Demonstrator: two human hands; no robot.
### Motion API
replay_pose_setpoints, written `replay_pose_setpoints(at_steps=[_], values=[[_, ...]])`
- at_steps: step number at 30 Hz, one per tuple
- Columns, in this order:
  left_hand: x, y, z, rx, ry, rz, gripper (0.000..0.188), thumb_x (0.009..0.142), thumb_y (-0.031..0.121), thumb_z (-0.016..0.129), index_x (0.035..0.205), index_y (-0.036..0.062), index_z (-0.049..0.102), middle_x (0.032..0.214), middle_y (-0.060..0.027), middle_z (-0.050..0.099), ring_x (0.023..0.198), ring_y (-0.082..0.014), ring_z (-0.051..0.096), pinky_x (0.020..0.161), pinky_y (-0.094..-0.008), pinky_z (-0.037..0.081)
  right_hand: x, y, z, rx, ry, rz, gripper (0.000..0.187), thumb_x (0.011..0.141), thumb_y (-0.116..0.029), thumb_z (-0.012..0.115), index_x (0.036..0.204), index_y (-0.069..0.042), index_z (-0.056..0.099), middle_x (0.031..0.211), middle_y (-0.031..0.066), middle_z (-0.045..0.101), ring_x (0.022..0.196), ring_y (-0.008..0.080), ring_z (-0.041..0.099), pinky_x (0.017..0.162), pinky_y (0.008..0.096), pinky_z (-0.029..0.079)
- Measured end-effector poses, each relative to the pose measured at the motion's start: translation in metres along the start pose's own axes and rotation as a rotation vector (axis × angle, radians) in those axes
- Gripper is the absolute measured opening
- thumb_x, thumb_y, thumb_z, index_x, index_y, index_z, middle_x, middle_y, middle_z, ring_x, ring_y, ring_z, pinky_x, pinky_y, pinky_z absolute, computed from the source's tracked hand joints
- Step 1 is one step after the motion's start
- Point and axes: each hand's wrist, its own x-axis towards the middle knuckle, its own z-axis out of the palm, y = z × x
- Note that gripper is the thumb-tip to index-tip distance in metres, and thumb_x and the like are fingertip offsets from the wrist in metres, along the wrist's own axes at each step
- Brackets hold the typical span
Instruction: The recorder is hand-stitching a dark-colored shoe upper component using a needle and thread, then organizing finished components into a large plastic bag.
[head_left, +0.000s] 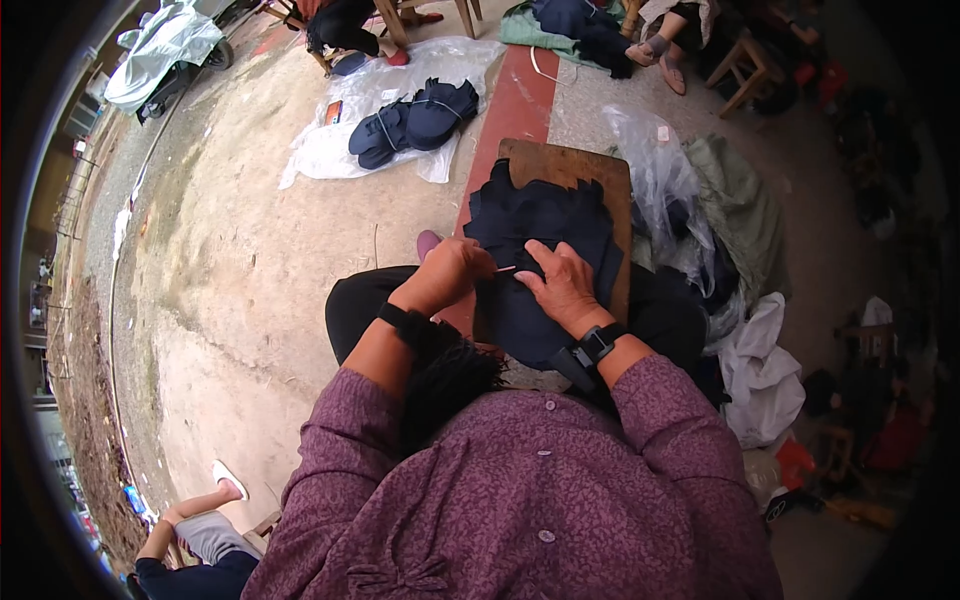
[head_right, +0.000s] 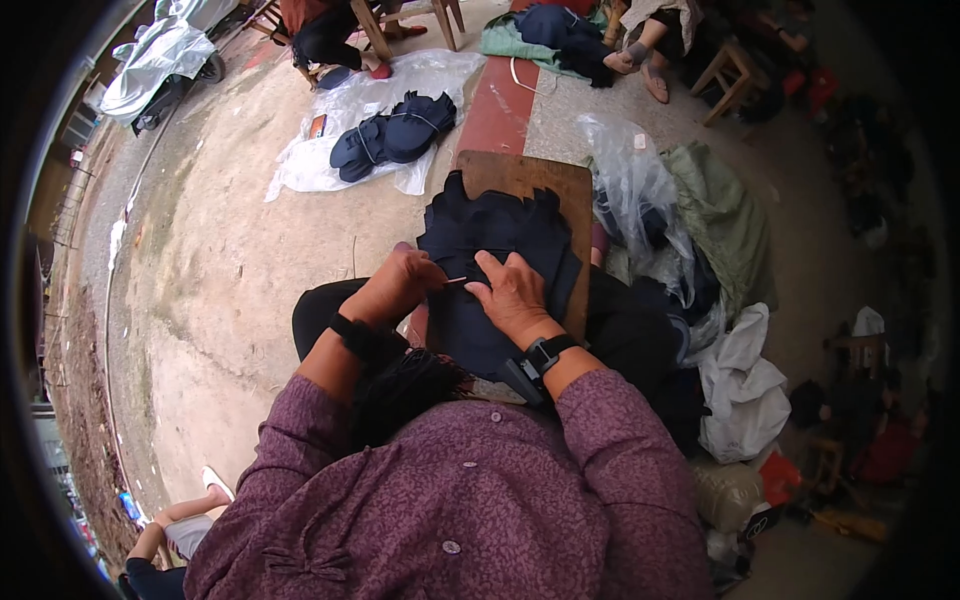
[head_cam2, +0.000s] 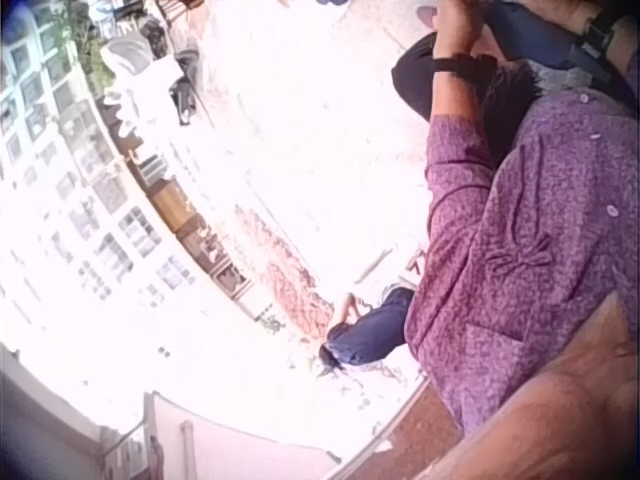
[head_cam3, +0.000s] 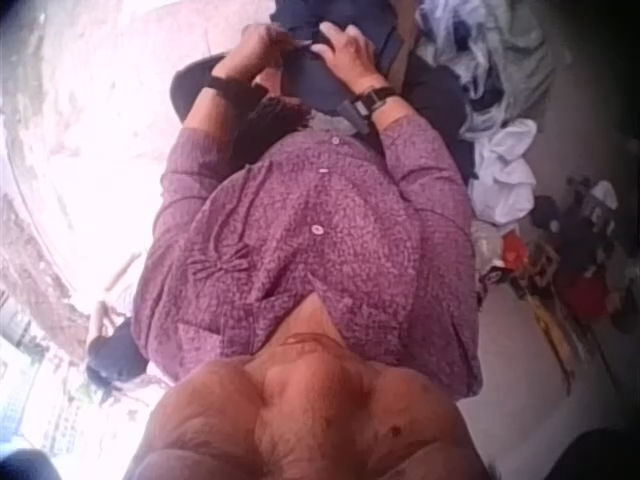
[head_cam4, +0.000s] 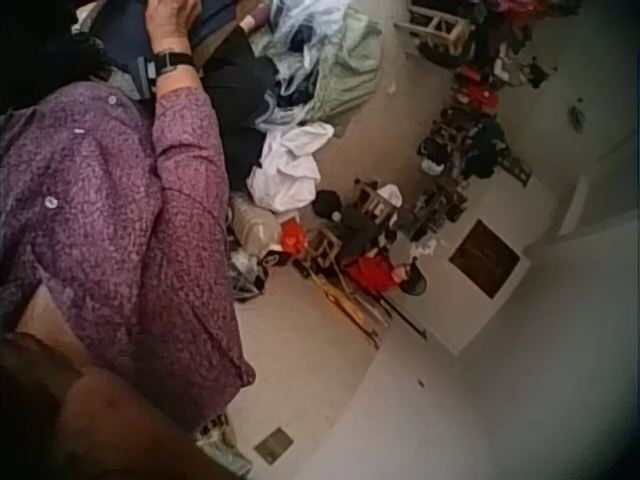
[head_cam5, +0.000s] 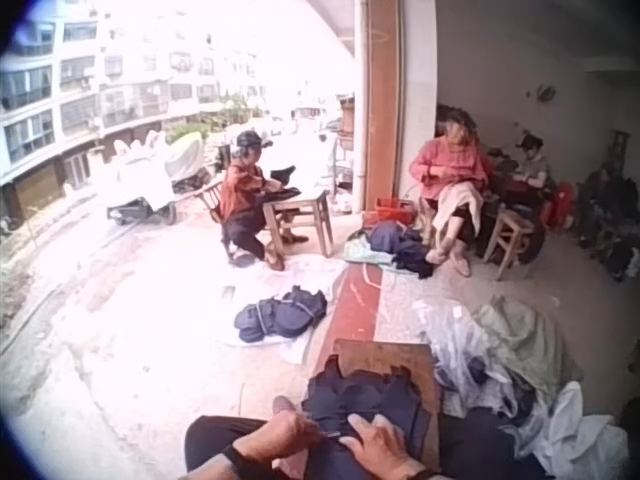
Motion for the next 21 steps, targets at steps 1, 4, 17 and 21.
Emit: replay_pose_setpoints(at_steps=[1,4,17,21], values=[[0.001,0.001,0.004,0.000,-0.002,0.004,0.014,0.067,-0.005,0.063,0.076,0.0053,0.067,0.076,-0.0112,0.063,0.073,-0.0281,0.060,0.067,-0.0356,0.050,0.000,0.000,0.000,-0.001,0.004,0.002,0.046,0.074,-0.027,0.076,0.115,-0.012,0.061,0.083,0.0148,0.056,0.079,0.0345,0.058,0.069,0.0430,0.048],[0.009,0.012,0.022,0.017,0.123,-0.036,0.006,0.074,0.001,0.067,0.079,0.0044,0.067,0.079,-0.0108,0.066,0.075,-0.0282,0.063,0.068,-0.0359,0.050,-0.002,0.001,-0.001,-0.005,-0.002,-0.010,0.045,0.074,-0.026,0.076,0.115,-0.013,0.061,0.082,0.0145,0.056,0.080,0.0346,0.059,0.070,0.0428,0.048],[-0.006,0.069,0.044,0.435,0.408,-0.171,0.026,0.076,0.013,0.069,0.101,0.0098,0.061,0.087,-0.0091,0.056,0.079,-0.0294,0.059,0.065,-0.0385,0.050,0.016,0.028,-0.003,0.081,-0.050,-0.189,0.017,0.080,-0.006,0.064,0.096,-0.009,0.062,0.077,0.0166,0.061,0.077,0.0363,0.062,0.068,0.0433,0.049],[-0.019,0.059,0.058,0.463,0.221,-0.012,0.030,0.082,0.018,0.064,0.108,0.0051,0.057,0.088,-0.0129,0.056,0.085,-0.0297,0.062,0.071,-0.0380,0.052,0.030,0.019,-0.018,-0.165,-0.177,-0.340,0.012,0.079,-0.006,0.061,0.090,-0.010,0.063,0.076,0.0159,0.060,0.076,0.0362,0.061,0.067,0.0444,0.049]])
